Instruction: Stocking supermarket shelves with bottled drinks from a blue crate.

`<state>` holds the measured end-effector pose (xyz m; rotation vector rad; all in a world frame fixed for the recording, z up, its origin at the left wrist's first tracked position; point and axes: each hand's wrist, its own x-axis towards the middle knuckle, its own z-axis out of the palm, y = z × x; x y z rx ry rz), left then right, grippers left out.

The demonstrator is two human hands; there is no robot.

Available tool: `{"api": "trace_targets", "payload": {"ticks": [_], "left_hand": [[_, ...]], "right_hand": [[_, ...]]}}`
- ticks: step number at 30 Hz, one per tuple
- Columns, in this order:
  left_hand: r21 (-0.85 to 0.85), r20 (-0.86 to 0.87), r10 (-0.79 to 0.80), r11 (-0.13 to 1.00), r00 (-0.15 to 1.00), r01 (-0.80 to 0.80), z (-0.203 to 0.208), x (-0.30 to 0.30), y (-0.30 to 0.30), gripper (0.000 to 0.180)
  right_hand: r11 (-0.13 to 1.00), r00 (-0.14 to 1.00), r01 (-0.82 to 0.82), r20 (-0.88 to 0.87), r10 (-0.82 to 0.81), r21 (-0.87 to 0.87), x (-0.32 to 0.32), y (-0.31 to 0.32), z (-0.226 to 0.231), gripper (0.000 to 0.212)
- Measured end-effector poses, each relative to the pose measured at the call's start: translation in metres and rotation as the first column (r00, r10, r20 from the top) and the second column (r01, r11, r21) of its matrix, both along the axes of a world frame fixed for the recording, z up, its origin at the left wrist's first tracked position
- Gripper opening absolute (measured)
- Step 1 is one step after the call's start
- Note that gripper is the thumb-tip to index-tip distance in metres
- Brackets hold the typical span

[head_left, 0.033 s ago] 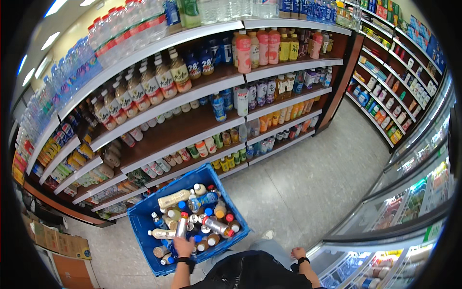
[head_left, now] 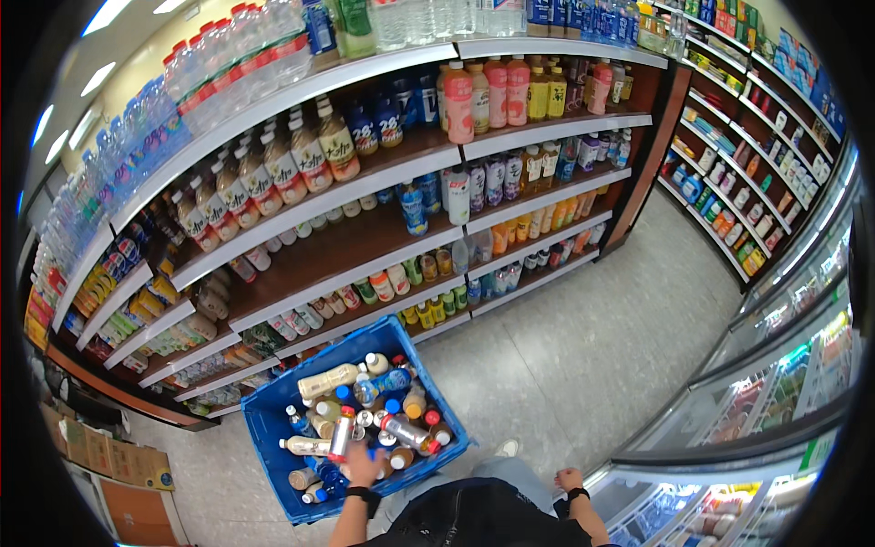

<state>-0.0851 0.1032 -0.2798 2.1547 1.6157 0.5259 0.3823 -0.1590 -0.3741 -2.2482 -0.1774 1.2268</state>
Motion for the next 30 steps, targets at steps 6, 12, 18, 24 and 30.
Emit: {"api": "trace_targets", "payload": {"ticks": [6,12,18,24,30], "left_hand": [[-0.372,0.026,-0.063,0.926,0.998,0.068,0.046,0.201,0.013,0.089],[-0.576,-0.137,0.033,0.810,0.990,-0.106,0.037,0.267,0.039,0.114],[-0.497,-0.303,0.152,0.817,0.941,-0.292,0.024,0.289,0.059,0.109],[-0.385,-0.344,0.291,0.823,0.893,-0.417,0.009,0.291,0.080,0.107],[-0.458,-0.524,0.400,0.612,0.752,-0.644,0.011,0.325,0.101,0.107]], "right_hand": [[0.955,0.936,-0.294,0.187,0.297,-0.045,0.123,0.054,0.017,0.025],[0.944,0.983,-0.184,0.042,0.179,0.274,0.157,0.124,0.019,0.028],[0.660,0.658,-0.748,0.207,0.724,0.067,0.178,0.183,0.015,0.030],[0.661,0.663,-0.748,-0.026,0.748,-0.050,0.253,0.229,0.027,0.038],[0.309,0.324,-0.852,0.038,0.945,-0.422,0.400,0.242,-0.037,0.039]]}}
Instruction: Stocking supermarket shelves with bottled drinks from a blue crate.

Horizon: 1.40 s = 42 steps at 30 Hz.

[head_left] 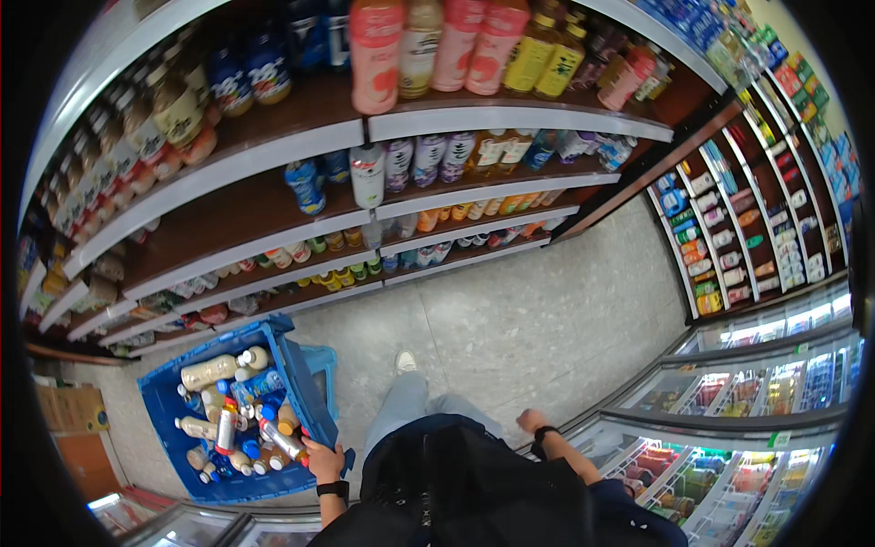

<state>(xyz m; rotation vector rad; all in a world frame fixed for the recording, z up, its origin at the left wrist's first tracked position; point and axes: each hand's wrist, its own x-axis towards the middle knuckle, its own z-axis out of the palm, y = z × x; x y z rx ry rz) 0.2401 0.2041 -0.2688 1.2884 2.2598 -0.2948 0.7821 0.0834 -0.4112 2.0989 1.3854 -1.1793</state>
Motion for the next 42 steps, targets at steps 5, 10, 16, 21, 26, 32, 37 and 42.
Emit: {"api": "trace_targets", "payload": {"ticks": [5,10,16,21,26,32,37,42], "left_hand": [[-0.233,0.004,0.057,0.971,0.998,-0.054,0.023,0.033,0.042,0.101],[-0.134,-0.022,-0.094,0.987,0.995,0.091,0.058,0.053,0.074,0.082],[0.047,-0.025,-0.030,0.998,0.999,0.032,0.070,0.102,0.090,0.063],[-0.045,0.138,0.085,0.996,0.987,-0.080,0.107,0.171,0.101,0.066],[-0.016,0.158,0.141,0.990,0.977,-0.141,0.124,0.230,0.106,0.063],[-0.001,0.130,0.240,0.970,0.962,-0.242,0.129,0.261,0.085,0.061],[0.038,0.168,0.378,0.920,0.910,-0.389,0.127,0.277,0.045,0.063],[-0.030,0.185,0.514,0.855,0.837,-0.518,0.109,0.280,-0.014,0.065]], "right_hand": [[0.934,0.948,0.317,-0.018,-0.318,0.165,0.032,0.126,0.027,0.040],[0.960,0.968,0.084,-0.251,-0.014,0.268,-0.003,0.258,0.045,0.037],[0.914,0.862,-0.238,-0.362,0.355,0.330,-0.030,0.349,0.087,0.032],[0.894,0.822,-0.298,-0.386,0.418,0.333,-0.020,0.369,0.095,0.028],[0.835,0.764,-0.479,-0.340,0.548,0.269,-0.015,0.389,0.104,0.026],[0.703,0.581,-0.655,-0.410,0.703,0.278,-0.018,0.411,0.114,0.026],[0.792,0.668,-0.503,-0.425,0.610,0.347,0.007,0.429,0.065,0.031],[0.822,0.778,-0.451,-0.297,0.553,0.347,0.046,0.443,0.043,0.035]]}}
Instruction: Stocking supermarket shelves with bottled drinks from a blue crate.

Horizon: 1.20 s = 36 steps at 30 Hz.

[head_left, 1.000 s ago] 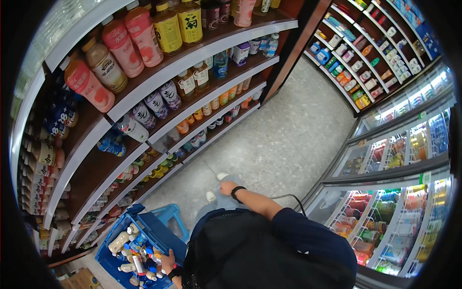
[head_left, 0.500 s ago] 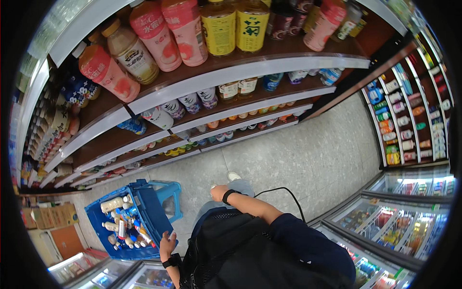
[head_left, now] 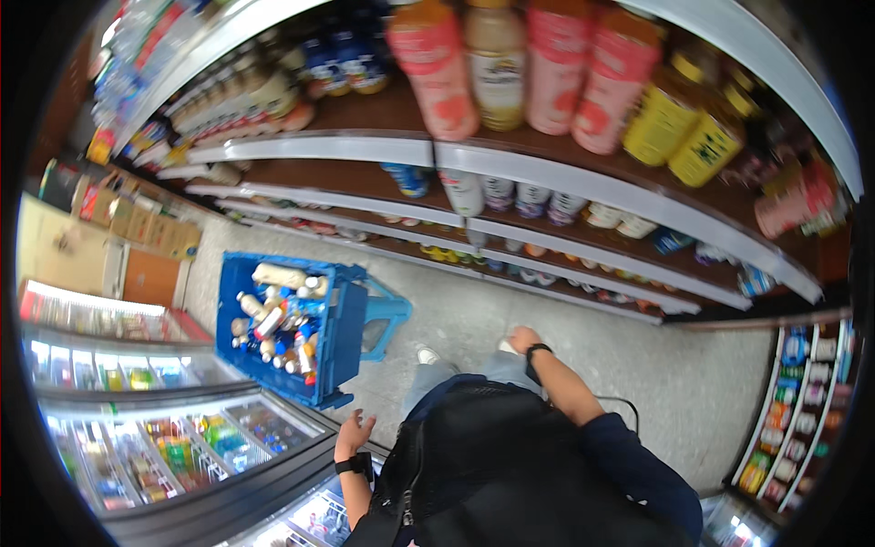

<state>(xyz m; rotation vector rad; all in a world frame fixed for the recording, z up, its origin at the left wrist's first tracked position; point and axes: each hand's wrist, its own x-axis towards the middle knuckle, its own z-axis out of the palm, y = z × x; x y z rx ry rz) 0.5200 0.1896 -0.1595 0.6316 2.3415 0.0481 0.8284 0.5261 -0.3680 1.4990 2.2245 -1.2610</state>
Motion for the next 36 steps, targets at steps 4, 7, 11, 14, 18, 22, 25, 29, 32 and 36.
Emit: {"api": "trace_targets", "payload": {"ticks": [4,7,11,14,18,22,25,29,32,36], "left_hand": [[0.197,-0.078,0.072,0.979,0.994,-0.055,-0.004,-0.035,-0.011,0.059],[0.351,-0.144,0.148,0.932,0.979,-0.089,-0.004,-0.080,-0.011,0.052],[0.491,-0.251,0.174,0.871,0.952,-0.029,-0.005,-0.151,-0.001,0.042],[0.487,-0.253,0.218,0.871,0.943,-0.070,-0.013,-0.207,0.005,0.042],[0.194,-0.203,0.191,0.969,0.960,-0.151,-0.065,-0.288,-0.017,0.058],[-0.005,-0.117,0.121,0.992,0.986,-0.122,-0.093,-0.340,-0.009,0.068],[-0.066,-0.059,0.126,0.989,0.990,-0.130,-0.110,-0.364,-0.004,0.070],[0.038,-0.052,0.236,0.971,0.970,-0.234,-0.141,-0.382,-0.008,0.082],[0.020,-0.010,0.256,0.966,0.967,-0.256,-0.162,-0.390,-0.007,0.084],[0.056,0.070,0.330,0.941,0.941,-0.334,-0.185,-0.410,-0.010,0.085]], "right_hand": [[0.996,0.984,0.073,0.159,-0.081,0.054,0.047,-0.014,-0.019,0.038],[0.969,0.969,0.152,0.221,-0.108,-0.195,0.035,-0.019,-0.011,0.032],[0.804,0.891,0.328,-0.121,-0.438,-0.496,-0.031,-0.019,0.008,0.019],[0.793,0.709,0.298,-0.433,-0.557,-0.531,-0.123,-0.005,0.082,0.018],[0.918,0.485,0.149,-0.782,-0.392,-0.368,-0.226,0.018,0.241,0.022],[0.963,0.320,0.150,-0.911,-0.260,-0.223,-0.270,0.001,0.375,0.019],[0.979,0.290,0.201,-0.953,-0.092,-0.033,-0.292,-0.022,0.432,0.017],[0.953,0.338,0.246,-0.937,0.084,0.174,-0.321,-0.040,0.473,0.014],[0.940,0.349,0.221,-0.921,0.174,0.261,-0.343,-0.045,0.482,0.011],[0.938,0.309,0.157,-0.918,0.250,0.308,-0.369,-0.051,0.488,0.007]]}}
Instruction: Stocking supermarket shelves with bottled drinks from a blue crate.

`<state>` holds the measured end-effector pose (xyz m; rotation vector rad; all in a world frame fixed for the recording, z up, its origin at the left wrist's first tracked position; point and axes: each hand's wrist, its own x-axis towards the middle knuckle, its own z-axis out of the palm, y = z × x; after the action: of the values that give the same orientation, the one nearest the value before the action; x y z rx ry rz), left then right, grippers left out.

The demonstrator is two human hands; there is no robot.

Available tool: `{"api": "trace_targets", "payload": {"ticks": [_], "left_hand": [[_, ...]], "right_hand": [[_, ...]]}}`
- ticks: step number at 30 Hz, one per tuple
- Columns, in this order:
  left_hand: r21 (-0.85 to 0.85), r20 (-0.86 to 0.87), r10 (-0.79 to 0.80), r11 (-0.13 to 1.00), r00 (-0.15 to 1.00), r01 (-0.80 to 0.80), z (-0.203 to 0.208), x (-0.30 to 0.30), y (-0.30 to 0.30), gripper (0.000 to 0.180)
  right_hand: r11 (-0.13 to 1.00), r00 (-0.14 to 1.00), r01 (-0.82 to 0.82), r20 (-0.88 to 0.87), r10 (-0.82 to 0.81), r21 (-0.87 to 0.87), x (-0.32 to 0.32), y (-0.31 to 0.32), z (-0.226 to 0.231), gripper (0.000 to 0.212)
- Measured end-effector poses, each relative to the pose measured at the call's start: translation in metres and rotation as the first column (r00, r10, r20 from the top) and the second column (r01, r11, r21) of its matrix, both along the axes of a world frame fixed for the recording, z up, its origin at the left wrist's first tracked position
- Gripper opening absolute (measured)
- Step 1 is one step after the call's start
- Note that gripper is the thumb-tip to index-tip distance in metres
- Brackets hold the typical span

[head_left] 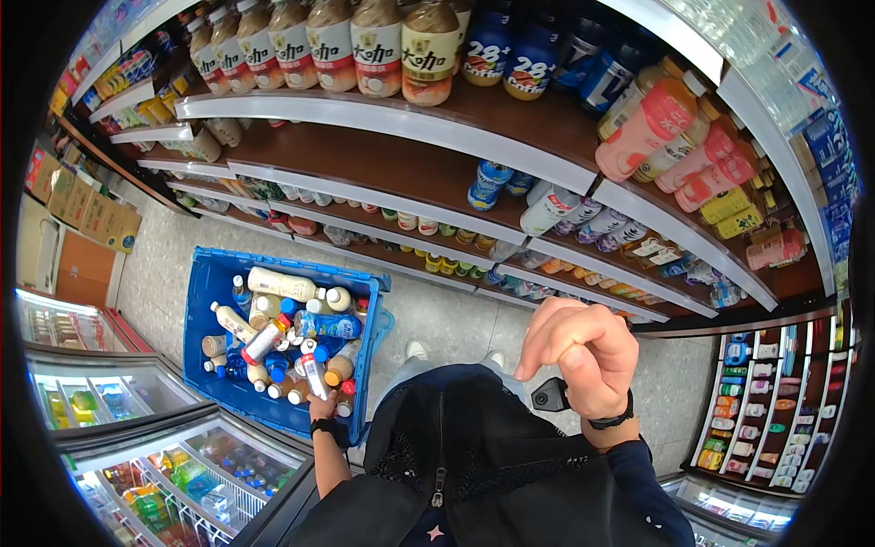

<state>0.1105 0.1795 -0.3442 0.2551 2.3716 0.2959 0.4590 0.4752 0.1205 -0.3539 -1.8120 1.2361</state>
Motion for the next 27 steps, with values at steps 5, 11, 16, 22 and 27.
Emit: {"api": "trace_targets", "payload": {"ticks": [5,11,16,22,27], "left_hand": [[0.078,0.072,0.040,0.996,0.997,-0.046,-0.026,-0.020,-0.027,0.085],[0.076,0.062,0.024,0.997,0.998,-0.029,-0.006,-0.017,-0.013,0.083],[0.093,0.147,0.025,0.995,0.989,-0.039,-0.004,-0.021,-0.014,0.085],[0.174,0.303,-0.062,0.985,0.951,0.008,-0.043,-0.044,-0.051,0.104],[0.127,0.259,-0.017,0.992,0.966,-0.017,0.000,-0.026,-0.040,0.101]], "right_hand": [[0.990,0.991,-0.128,-0.033,0.126,-0.060,-0.029,-0.004,0.002,0.010],[0.964,0.980,-0.176,-0.132,0.152,-0.198,-0.057,-0.011,-0.006,0.013],[0.954,0.981,-0.179,-0.118,0.154,-0.239,-0.072,-0.016,-0.018,0.016],[0.942,1.000,-0.004,-0.024,-0.004,-0.334,-0.068,-0.032,-0.044,0.025],[0.907,0.992,0.123,0.060,-0.108,-0.402,-0.045,-0.043,-0.083,0.017]]}}
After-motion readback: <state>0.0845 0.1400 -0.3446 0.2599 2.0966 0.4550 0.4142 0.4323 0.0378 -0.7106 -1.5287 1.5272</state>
